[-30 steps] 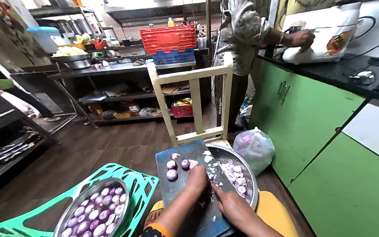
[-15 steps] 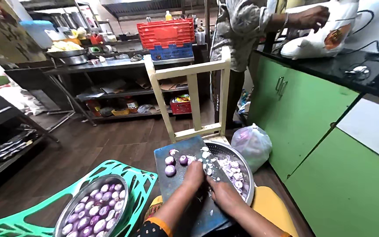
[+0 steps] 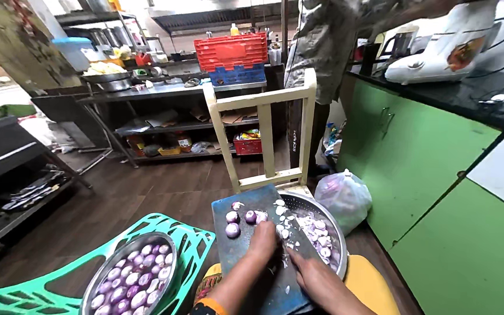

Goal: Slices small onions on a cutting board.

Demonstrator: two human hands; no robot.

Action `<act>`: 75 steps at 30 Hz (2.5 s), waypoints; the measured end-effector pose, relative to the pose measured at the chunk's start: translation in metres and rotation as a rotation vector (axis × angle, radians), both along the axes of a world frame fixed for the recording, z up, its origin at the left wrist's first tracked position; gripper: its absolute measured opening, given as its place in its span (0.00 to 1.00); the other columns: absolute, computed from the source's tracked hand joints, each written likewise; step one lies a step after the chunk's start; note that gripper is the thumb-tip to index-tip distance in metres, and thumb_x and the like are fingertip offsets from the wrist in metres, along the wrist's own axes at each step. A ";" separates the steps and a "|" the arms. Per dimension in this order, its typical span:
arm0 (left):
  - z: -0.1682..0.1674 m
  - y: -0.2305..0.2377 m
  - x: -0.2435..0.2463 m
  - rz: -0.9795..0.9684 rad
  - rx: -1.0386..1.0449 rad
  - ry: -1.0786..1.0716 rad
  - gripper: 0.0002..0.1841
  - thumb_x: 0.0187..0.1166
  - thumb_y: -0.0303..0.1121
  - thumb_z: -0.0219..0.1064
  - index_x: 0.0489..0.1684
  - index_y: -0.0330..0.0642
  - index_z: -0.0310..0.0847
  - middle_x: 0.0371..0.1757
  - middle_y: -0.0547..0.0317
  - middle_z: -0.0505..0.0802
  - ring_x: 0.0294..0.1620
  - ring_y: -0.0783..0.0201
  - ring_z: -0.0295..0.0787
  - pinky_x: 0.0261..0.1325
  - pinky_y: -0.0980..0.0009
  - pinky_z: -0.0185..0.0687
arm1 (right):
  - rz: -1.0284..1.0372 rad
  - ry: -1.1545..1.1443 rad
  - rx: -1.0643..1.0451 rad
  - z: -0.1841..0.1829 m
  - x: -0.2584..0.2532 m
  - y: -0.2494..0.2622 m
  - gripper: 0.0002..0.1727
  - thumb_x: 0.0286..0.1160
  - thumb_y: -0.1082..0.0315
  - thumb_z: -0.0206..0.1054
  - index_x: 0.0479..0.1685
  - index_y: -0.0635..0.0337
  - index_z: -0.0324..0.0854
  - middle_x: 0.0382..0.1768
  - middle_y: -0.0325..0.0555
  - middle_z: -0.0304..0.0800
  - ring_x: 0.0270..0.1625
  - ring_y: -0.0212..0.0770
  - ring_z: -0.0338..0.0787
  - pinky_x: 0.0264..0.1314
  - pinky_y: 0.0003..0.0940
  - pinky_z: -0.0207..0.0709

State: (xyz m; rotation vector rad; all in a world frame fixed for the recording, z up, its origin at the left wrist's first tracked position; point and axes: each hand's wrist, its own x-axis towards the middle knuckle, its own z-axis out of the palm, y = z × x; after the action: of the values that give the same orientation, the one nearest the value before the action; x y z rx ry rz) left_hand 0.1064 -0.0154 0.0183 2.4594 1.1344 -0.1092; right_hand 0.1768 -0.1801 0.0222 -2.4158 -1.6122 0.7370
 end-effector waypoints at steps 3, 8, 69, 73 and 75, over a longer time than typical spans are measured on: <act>-0.003 -0.003 0.003 -0.011 0.005 0.050 0.10 0.76 0.29 0.71 0.46 0.29 0.89 0.57 0.34 0.92 0.62 0.37 0.90 0.64 0.40 0.86 | -0.004 -0.001 0.042 -0.003 0.000 0.022 0.34 0.84 0.66 0.56 0.93 0.43 0.61 0.50 0.61 0.93 0.55 0.63 0.93 0.58 0.62 0.84; -0.005 0.000 -0.005 -0.029 0.011 -0.019 0.10 0.78 0.30 0.69 0.46 0.30 0.89 0.55 0.36 0.93 0.61 0.40 0.91 0.66 0.42 0.86 | -0.004 -0.022 -0.003 -0.017 0.003 0.016 0.36 0.84 0.65 0.56 0.94 0.38 0.59 0.51 0.61 0.93 0.57 0.64 0.93 0.61 0.63 0.83; -0.043 0.012 -0.024 0.017 -0.038 -0.280 0.22 0.72 0.41 0.78 0.60 0.38 0.87 0.52 0.46 0.95 0.56 0.49 0.93 0.69 0.46 0.86 | -0.014 0.120 0.047 -0.030 0.005 -0.022 0.38 0.83 0.63 0.58 0.95 0.35 0.56 0.46 0.59 0.94 0.50 0.61 0.94 0.56 0.63 0.84; -0.031 0.009 -0.016 -0.064 0.068 -0.177 0.20 0.74 0.32 0.75 0.66 0.43 0.86 0.66 0.43 0.89 0.66 0.44 0.89 0.70 0.44 0.85 | -0.110 0.140 0.088 -0.031 0.014 -0.001 0.37 0.83 0.62 0.58 0.95 0.38 0.56 0.47 0.57 0.94 0.52 0.58 0.94 0.60 0.59 0.84; -0.022 0.011 -0.012 -0.236 0.125 -0.094 0.13 0.76 0.26 0.70 0.57 0.43 0.91 0.65 0.43 0.90 0.68 0.43 0.86 0.72 0.44 0.83 | -0.139 0.093 0.085 -0.030 0.023 -0.001 0.37 0.83 0.62 0.58 0.95 0.38 0.58 0.48 0.57 0.94 0.53 0.59 0.94 0.61 0.59 0.84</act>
State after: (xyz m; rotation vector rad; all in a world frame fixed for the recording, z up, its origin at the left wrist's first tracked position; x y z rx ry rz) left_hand 0.0945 -0.0039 -0.0035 2.6711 0.8322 0.0084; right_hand 0.1999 -0.1812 -0.0077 -2.3675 -1.3958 0.7303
